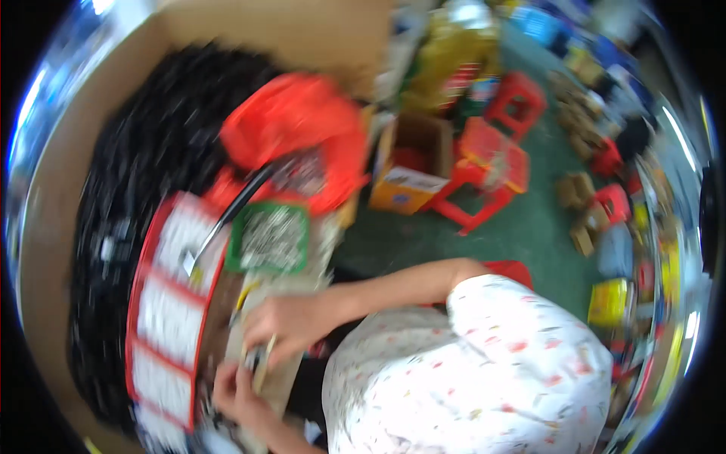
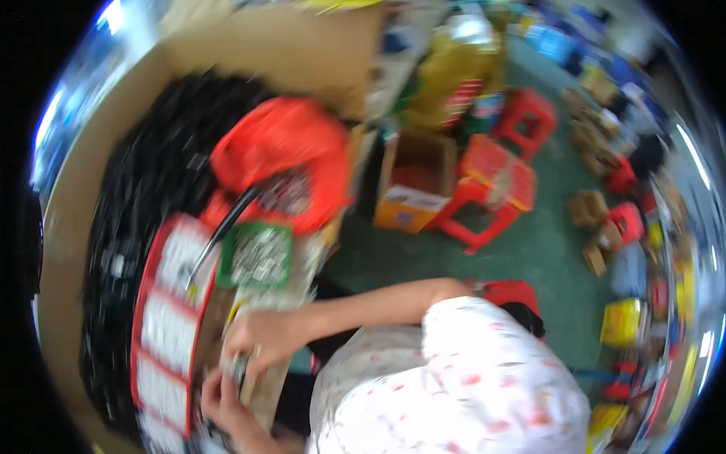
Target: Manually assembling small white and black plastic parts using a jig and pliers on a factory workbench.
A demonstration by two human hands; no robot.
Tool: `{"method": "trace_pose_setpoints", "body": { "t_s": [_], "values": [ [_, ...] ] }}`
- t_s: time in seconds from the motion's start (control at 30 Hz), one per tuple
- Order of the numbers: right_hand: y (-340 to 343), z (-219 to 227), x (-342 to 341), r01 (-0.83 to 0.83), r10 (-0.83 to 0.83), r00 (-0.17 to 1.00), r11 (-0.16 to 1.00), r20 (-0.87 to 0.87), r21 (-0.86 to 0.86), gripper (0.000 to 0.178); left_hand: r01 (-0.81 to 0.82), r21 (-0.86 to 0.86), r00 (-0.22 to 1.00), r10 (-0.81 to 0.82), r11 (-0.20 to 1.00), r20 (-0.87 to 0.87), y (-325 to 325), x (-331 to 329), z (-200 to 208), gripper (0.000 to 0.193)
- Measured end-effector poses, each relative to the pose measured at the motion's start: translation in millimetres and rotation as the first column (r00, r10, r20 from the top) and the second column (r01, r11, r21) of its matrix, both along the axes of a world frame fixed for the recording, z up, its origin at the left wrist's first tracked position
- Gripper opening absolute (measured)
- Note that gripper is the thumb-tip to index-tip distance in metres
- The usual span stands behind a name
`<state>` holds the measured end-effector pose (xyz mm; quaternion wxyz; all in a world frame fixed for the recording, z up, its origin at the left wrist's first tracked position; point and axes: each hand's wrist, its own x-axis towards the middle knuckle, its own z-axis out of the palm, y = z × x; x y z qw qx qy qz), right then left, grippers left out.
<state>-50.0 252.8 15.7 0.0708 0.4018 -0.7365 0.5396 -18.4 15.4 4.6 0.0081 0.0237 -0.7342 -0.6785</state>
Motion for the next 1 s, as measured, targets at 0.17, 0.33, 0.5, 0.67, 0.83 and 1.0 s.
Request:
{"method": "trace_pose_setpoints", "body": {
  "t_s": [0.17,0.33,0.5,0.67,0.83,1.0],
  "values": [
    [7.9,15.8,1.3,0.045,-0.075,0.991,0.968,0.113,0.248,0.029,-0.001,0.107,0.998,-0.005,0.994,0.064,11.9,5.8,3.8,0.010],
    [-3.7,20.1,-2.2,-0.032,0.034,0.999,0.957,-0.001,0.287,0.029,-0.033,0.262,0.994,0.004,0.965,0.111,10.0,20.8,9.8,0.012],
    [-11.4,18.7,-6.7,-0.045,0.057,0.998,0.952,-0.029,0.304,0.030,-0.066,0.315,0.990,0.023,0.947,0.138,5.4,23.8,8.6,0.011],
    [-8.0,14.1,-7.8,-0.069,0.052,0.996,0.964,0.070,0.257,0.030,-0.058,0.310,0.993,0.022,0.949,0.118,8.0,25.0,4.9,0.014],
    [-1.5,10.5,-11.9,-0.088,0.054,0.988,0.969,0.148,0.232,0.029,-0.028,0.005,0.994,0.028,1.000,-0.107,13.8,24.9,1.6,0.016],
    [6.8,10.4,-25.6,-0.037,0.037,0.999,0.935,0.007,0.352,0.027,-0.168,-0.530,0.938,-0.030,0.831,-0.345,7.6,16.7,4.0,0.019]
  ]
}}
